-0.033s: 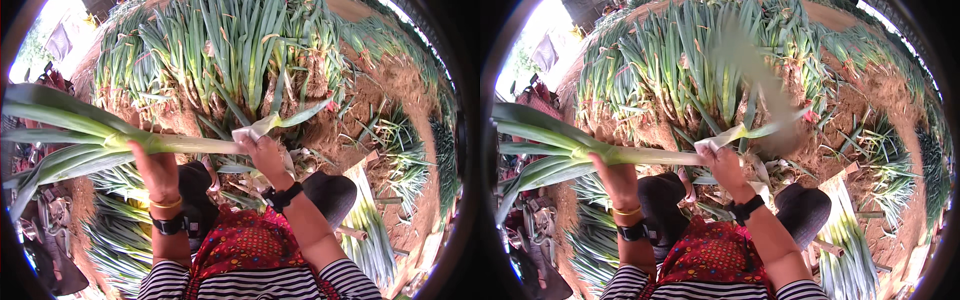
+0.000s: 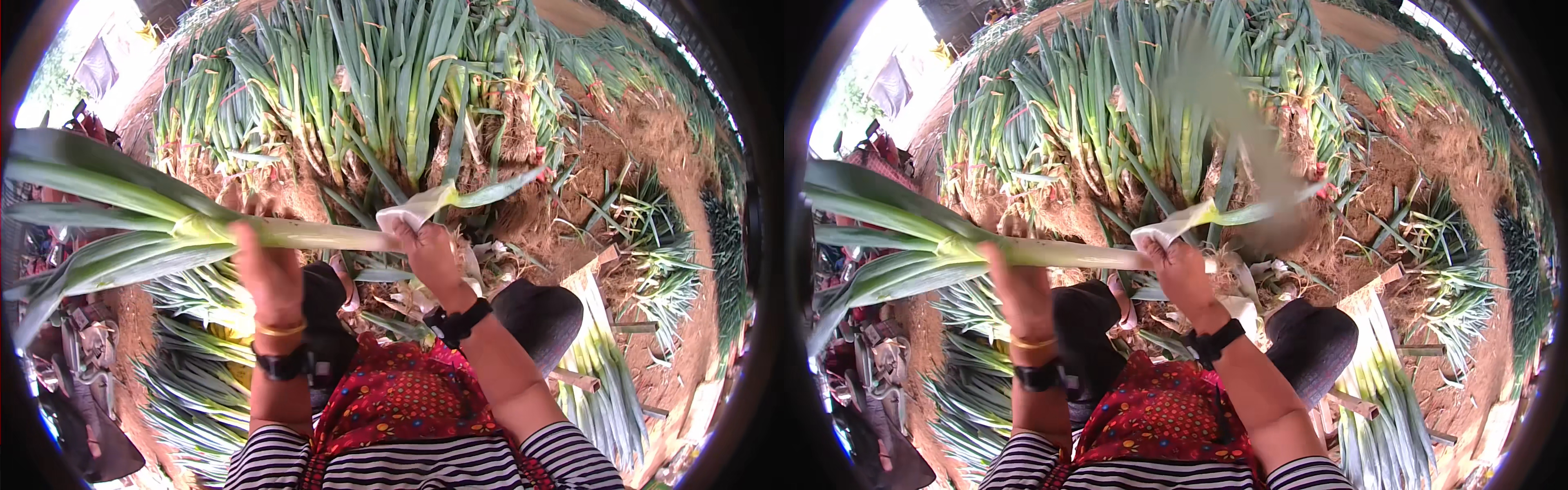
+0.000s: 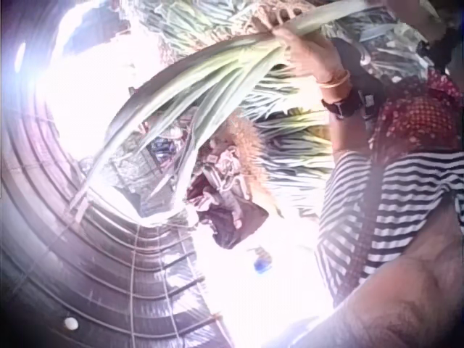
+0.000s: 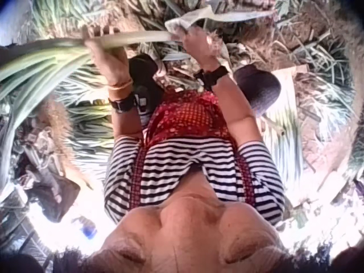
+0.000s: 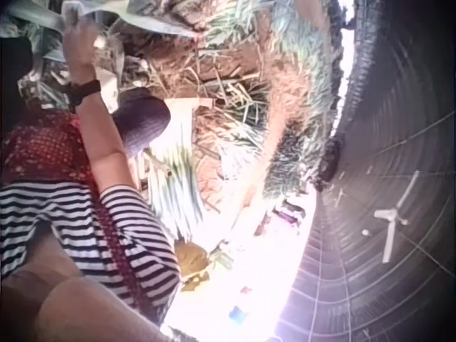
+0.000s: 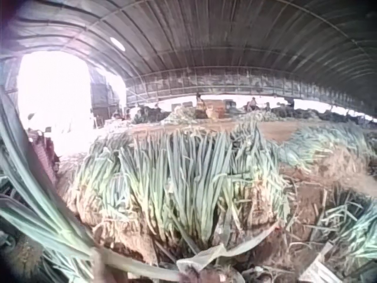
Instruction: The person peels the outer layers from leeks by hand, places the cleaned leeks onto a metal rack, and gathers more uncleaned leeks from a large pile on the ground.
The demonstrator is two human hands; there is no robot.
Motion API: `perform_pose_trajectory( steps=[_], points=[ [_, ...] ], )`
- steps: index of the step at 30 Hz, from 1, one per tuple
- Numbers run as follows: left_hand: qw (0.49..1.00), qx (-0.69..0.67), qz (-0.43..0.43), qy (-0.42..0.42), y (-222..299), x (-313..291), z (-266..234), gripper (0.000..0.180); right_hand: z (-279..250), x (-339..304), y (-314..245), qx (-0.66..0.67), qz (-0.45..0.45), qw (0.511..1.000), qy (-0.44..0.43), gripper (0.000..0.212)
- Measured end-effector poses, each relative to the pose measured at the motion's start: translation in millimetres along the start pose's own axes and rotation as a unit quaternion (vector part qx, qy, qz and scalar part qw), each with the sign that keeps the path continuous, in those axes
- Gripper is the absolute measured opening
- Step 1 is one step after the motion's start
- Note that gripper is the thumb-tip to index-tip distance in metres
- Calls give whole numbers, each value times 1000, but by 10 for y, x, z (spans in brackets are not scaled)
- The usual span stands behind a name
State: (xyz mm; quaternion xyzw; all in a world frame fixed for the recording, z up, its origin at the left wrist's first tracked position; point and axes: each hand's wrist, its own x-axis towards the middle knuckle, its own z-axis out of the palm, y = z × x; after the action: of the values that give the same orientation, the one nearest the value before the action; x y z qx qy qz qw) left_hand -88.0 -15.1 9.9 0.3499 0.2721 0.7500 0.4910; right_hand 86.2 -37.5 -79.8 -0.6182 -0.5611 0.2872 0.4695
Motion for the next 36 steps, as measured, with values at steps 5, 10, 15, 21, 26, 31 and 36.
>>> perform_pose_trajectory(
  steps=[5, 10, 15, 21, 26, 31, 36],
  points=[
    [986, -33, -166, -8, -552, -269, -118, 32, 186, -118, -8, 40, 12, 996, 73, 22],
    [979, -41, -198, -20, -511, -178, -106, 12, 158, -119, 135, 253, 85, 961, 73, 26],
    [985, -13, -170, 1, -503, -132, -183, 13, 159, -135, 157, 493, 214, 838, 96, 25],
    [996, 8, -87, 28, -244, 135, -483, 10, -269, -93, 897, 610, 280, 697, 252, 20],
    [998, -3, -61, 21, -28, 315, -711, 13, -508, -182, 806, 141, 225, 963, 35, 21],
    [996, -58, -64, -25, 63, 453, -612, 7, -249, -664, 992, -364, -101, 844, -381, 31],
    [976, -137, -69, -156, 245, 535, -508, 4, -391, -275, 344, -202, -38, 952, -225, 48]
  ],
)
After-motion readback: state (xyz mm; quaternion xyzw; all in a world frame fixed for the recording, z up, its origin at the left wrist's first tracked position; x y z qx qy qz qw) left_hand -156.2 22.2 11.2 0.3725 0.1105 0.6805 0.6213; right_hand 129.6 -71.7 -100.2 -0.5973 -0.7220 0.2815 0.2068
